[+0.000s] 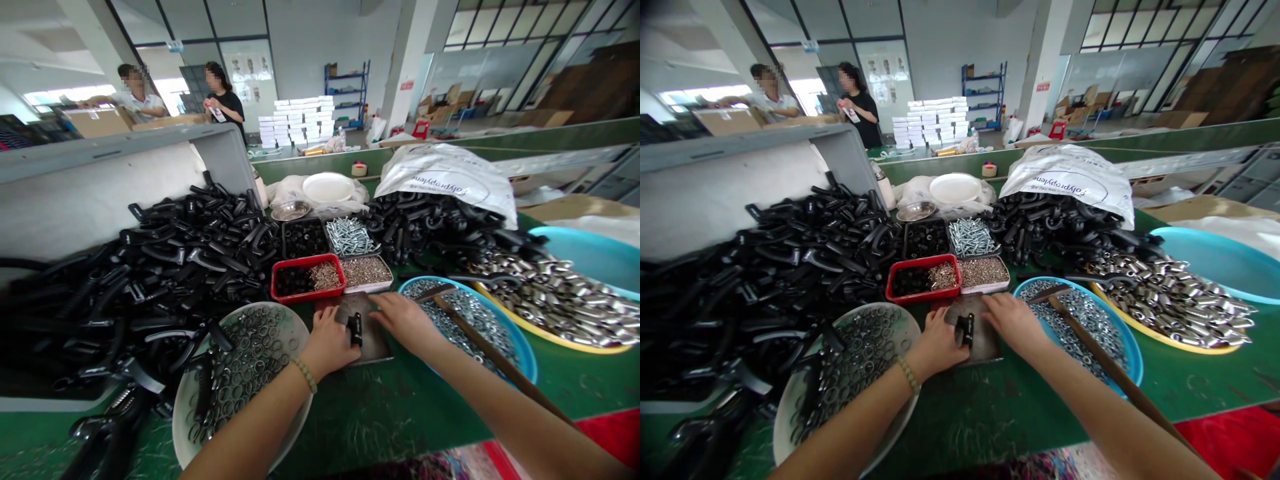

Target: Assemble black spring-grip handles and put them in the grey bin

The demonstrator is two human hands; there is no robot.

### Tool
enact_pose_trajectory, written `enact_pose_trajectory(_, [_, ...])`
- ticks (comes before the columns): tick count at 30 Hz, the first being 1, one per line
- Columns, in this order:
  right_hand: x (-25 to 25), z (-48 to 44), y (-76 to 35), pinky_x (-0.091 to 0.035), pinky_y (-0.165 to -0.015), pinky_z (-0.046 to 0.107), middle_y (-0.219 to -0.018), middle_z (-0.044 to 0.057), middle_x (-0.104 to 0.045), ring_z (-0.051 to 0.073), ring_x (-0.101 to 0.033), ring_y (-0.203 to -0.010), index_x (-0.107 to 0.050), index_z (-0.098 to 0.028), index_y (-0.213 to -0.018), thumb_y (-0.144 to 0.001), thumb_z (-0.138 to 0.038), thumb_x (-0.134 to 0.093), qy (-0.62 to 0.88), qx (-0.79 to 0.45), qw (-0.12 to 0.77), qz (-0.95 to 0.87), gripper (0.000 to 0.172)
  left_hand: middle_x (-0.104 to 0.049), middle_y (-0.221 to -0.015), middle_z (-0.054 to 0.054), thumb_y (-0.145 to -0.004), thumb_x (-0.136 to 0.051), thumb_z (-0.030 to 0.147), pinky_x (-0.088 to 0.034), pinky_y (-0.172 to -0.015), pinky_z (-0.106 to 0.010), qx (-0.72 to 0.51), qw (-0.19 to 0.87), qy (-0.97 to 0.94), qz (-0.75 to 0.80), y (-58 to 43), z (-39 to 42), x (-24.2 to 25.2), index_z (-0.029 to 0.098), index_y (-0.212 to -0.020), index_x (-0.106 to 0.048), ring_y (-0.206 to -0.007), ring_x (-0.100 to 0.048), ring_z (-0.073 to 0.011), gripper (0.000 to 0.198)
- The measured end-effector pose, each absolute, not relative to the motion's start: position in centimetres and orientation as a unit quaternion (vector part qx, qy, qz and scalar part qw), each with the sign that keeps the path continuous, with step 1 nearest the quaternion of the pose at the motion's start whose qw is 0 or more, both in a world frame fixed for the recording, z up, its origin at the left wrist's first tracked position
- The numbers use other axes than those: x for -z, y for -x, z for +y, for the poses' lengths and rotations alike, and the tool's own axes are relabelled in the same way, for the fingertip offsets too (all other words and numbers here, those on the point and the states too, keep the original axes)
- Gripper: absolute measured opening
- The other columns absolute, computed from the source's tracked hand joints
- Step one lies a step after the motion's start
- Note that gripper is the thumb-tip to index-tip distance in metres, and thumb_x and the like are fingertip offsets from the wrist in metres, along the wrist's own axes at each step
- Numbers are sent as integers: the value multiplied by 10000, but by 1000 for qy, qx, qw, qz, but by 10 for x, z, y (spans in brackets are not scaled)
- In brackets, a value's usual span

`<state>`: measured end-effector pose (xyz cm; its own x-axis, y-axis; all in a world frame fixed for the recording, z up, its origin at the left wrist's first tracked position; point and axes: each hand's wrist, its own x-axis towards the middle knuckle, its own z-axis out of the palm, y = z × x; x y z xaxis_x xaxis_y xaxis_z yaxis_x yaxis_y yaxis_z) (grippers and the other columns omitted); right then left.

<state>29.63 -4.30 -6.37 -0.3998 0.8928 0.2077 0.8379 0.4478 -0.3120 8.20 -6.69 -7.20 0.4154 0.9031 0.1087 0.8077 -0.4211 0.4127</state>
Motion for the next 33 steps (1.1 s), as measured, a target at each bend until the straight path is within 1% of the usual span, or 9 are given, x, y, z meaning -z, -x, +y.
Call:
enact_pose_trajectory(4, [67, -51, -364, -461, -744, 476, -1049, 212, -592, 357, -561, -960, -566, -94, -1092, -883, -289, -478, 691, 113, 29, -713, 299, -552, -1101, -132, -658, -596, 327, -304, -961, -416, -167, 147, -834, 505, -80, -67, 74, 130, -1116, -529, -1073, -466, -287, 503])
enact_pose_trajectory(8, [74, -48, -391, -481, -745, 428, -1072, 228, -585, 315, -601, -944, -550, -60, -1108, -902, -141, -368, 706, 113, -40, -698, 287, -552, -1103, -141, -659, -592, 323, -303, -972, -409, -177, 141, -831, 509, -81, -66, 78, 111, -1123, -526, -1083, -471, -280, 515])
enact_pose_trajectory(12, [73, -44, -389, -487, -743, 450, -988, 261, -610, 348, -610, -948, -556, -8, -1066, -893, -155, -389, 727, 93, -71, -677, 282, -558, -1088, -148, -668, -584, 329, -297, -977, -418, -183, 146, -826, 512, -81, -66, 80, 116, -1094, -536, -1078, -483, -279, 479])
enact_pose_trajectory(15, [62, -53, -375, -490, -739, 429, -1018, 248, -616, 331, -629, -935, -542, -30, -1107, -901, -118, -340, 727, 92, -54, -678, 301, -557, -1104, -152, -667, -583, 328, -293, -980, -422, -187, 150, -826, 510, -80, -66, 80, 119, -1094, -535, -1084, -484, -286, 478])
enact_pose_trajectory(18, [42, -71, -341, -500, -715, 360, -1085, 188, -628, 268, -666, -868, -498, -119, -1173, -954, -239, -297, 701, 15, 45, -711, 321, -556, -1115, -161, -663, -588, 325, -293, -979, -427, -193, 151, -826, 507, -80, -65, 83, 114, -1133, -510, -1091, -483, -296, 521])
enact_pose_trajectory(20, [26, -81, -311, -496, -701, 311, -1035, 130, -666, 232, -679, -835, -487, -173, -1169, -970, -300, -276, 653, -62, 87, -750, 317, -561, -1105, -159, -655, -597, 317, -295, -977, -428, -202, 154, -821, 512, -80, -64, 86, 111, -1188, -467, -1089, -490, -296, 587])
enact_pose_trajectory(25, [8, -84, -260, -475, -623, 281, -967, 111, -679, 220, -682, -770, -500, -190, -1114, -964, -293, -311, 623, -73, 92, -773, 262, -566, -1133, -148, -637, -613, 271, -277, -1001, -432, -217, 157, -813, 516, -81, -62, 95, 128, -1251, -399, -1112, -491, -285, 666])
enact_pose_trajectory(29, [20, -80, -269, -466, -574, 284, -899, 102, -682, 231, -684, -731, -517, -196, -1101, -955, -280, -342, 626, -72, 28, -776, 243, -546, -1170, -165, -668, -581, 248, -268, -1018, -429, -205, 132, -818, 521, -82, -64, 95, 111, -1265, -425, -1147, -474, -286, 632])
enact_pose_trajectory(33, [39, -81, -314, -465, -614, 271, -1029, 86, -646, 207, -670, -806, -485, -242, -1180, -969, -348, -301, 689, -26, 49, -722, 299, -558, -1170, -122, -696, -535, 202, -288, -1000, -449, -176, 134, -836, 501, -84, -63, 92, 185, -1233, -526, -1136, -479, -278, 537])
